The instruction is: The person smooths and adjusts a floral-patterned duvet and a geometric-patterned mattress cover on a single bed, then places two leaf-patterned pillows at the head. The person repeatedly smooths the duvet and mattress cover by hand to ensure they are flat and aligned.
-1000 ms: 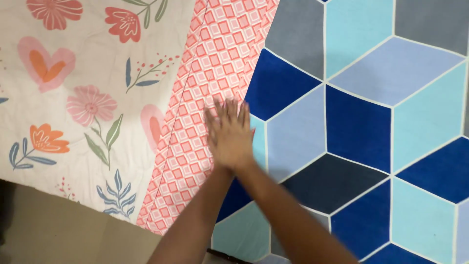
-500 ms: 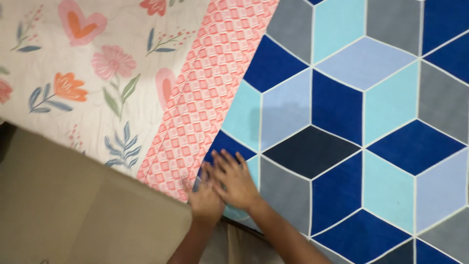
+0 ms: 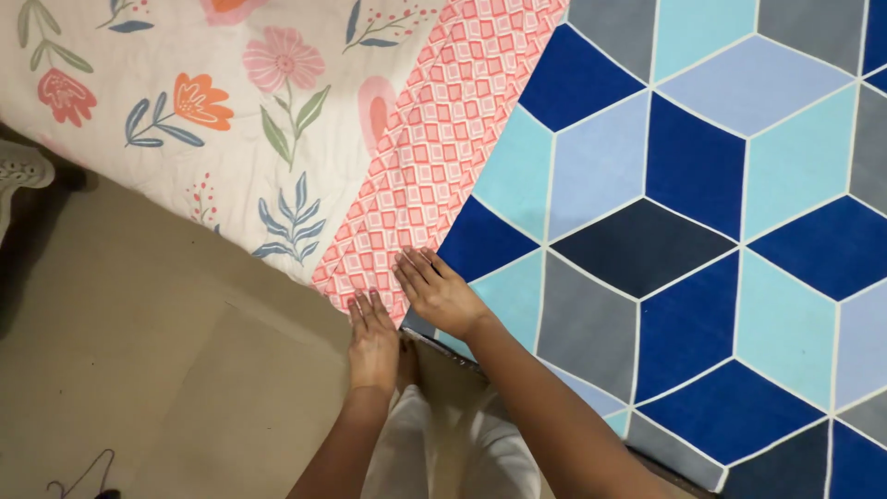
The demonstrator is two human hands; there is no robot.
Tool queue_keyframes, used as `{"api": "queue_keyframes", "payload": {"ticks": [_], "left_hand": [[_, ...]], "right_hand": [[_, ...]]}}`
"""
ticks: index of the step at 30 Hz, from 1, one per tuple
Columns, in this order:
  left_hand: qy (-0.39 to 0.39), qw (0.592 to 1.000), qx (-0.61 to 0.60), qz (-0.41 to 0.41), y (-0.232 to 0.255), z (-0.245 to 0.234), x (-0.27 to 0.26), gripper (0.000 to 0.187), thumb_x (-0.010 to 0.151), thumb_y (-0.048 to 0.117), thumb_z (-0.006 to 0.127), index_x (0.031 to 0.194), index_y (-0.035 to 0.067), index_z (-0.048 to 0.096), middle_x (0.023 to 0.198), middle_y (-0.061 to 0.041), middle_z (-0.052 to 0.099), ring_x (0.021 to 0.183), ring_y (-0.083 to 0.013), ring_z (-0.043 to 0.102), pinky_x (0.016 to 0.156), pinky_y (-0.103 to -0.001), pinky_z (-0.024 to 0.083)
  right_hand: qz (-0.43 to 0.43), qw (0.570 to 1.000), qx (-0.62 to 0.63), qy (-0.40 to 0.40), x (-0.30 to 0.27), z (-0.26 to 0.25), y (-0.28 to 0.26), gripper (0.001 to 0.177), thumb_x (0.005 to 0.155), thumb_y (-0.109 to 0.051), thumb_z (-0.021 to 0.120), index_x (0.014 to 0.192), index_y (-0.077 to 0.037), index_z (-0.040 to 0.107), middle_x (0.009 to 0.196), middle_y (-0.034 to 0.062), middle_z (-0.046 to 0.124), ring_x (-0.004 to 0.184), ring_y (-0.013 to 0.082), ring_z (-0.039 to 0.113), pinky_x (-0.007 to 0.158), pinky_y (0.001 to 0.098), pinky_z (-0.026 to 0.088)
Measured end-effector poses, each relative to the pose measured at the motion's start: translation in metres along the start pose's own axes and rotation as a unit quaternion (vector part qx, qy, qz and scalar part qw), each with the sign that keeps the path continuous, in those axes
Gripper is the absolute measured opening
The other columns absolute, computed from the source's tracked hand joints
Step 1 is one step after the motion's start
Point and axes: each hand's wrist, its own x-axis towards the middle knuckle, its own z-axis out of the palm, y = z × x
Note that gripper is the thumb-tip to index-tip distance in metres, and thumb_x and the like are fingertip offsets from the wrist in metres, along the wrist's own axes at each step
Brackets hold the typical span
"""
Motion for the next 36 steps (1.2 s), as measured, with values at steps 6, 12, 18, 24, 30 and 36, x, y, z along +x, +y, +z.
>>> {"api": "queue_keyframes", "payload": {"ticks": [6, 12, 18, 24, 30, 36], "left_hand": [[0.042, 0.997, -0.006, 0.062, -0.019, -0.021, -0.022, 0.063, 0.089, 0.015, 0.052, 0.148, -0.006, 0.041, 0.155, -0.021, 0.043, 0.144, -0.0362, 0.043, 0.113, -0.039, 0.044], [0.037, 0.945, -0.323, -0.026, -0.072, -0.061, -0.008, 0.046, 0.085, 0.025, 0.066, 0.125, 0.005, 0.057, 0.129, -0.014, 0.057, 0.106, -0.0318, 0.062, 0.078, -0.047, 0.057], [0.047, 0.939, -0.311, -0.139, -0.094, -0.042, 0.063, 0.032, 0.083, 0.020, 0.072, 0.104, 0.003, 0.054, 0.108, -0.015, 0.061, 0.098, -0.0337, 0.066, 0.071, -0.044, 0.061], [0.021, 0.950, -0.282, -0.133, -0.100, -0.017, 0.068, 0.026, 0.087, 0.017, 0.070, 0.103, 0.007, 0.053, 0.101, -0.015, 0.068, 0.096, -0.0325, 0.072, 0.076, -0.044, 0.061], [0.009, 0.957, -0.266, -0.116, -0.108, 0.013, 0.060, 0.026, 0.091, 0.027, 0.065, 0.099, 0.004, 0.054, 0.093, -0.016, 0.069, 0.078, -0.0331, 0.074, 0.062, -0.047, 0.061], [0.037, 0.992, -0.120, -0.018, -0.110, 0.047, 0.084, 0.006, 0.095, 0.015, 0.062, 0.090, 0.011, 0.064, 0.083, -0.006, 0.073, 0.077, -0.0203, 0.077, 0.060, -0.034, 0.062]], "right_hand": [[-0.011, 0.999, 0.026, 0.018, -0.008, 0.002, -0.023, 0.050, 0.090, -0.018, 0.053, 0.132, 0.007, 0.062, 0.136, 0.0235, 0.064, 0.132, 0.0359, 0.059, 0.115, 0.0506, 0.039], [-0.024, 0.987, 0.149, -0.059, 0.011, -0.013, -0.026, 0.037, 0.089, -0.018, 0.060, 0.116, 0.004, 0.071, 0.102, 0.0176, 0.075, 0.101, 0.0326, 0.071, 0.103, 0.0459, 0.050], [0.386, 0.782, 0.484, 0.076, 0.092, 0.014, -0.057, 0.026, 0.080, -0.019, 0.070, 0.102, -0.005, 0.075, 0.082, 0.0133, 0.076, 0.075, 0.0300, 0.076, 0.071, 0.0419, 0.060], [0.410, 0.798, 0.440, -0.042, 0.103, 0.009, -0.072, 0.024, 0.086, -0.029, 0.071, 0.088, -0.005, 0.069, 0.075, 0.0167, 0.073, 0.072, 0.0337, 0.072, 0.067, 0.0471, 0.056], [0.225, 0.933, 0.265, -0.091, 0.061, -0.005, -0.084, 0.020, 0.092, -0.026, 0.065, 0.096, -0.007, 0.061, 0.082, 0.0118, 0.069, 0.068, 0.0302, 0.071, 0.060, 0.0442, 0.055], [0.208, 0.958, 0.164, -0.110, 0.056, 0.007, -0.099, 0.025, 0.086, -0.020, 0.067, 0.104, -0.006, 0.057, 0.089, 0.0089, 0.066, 0.070, 0.0269, 0.072, 0.059, 0.0393, 0.058]]}}
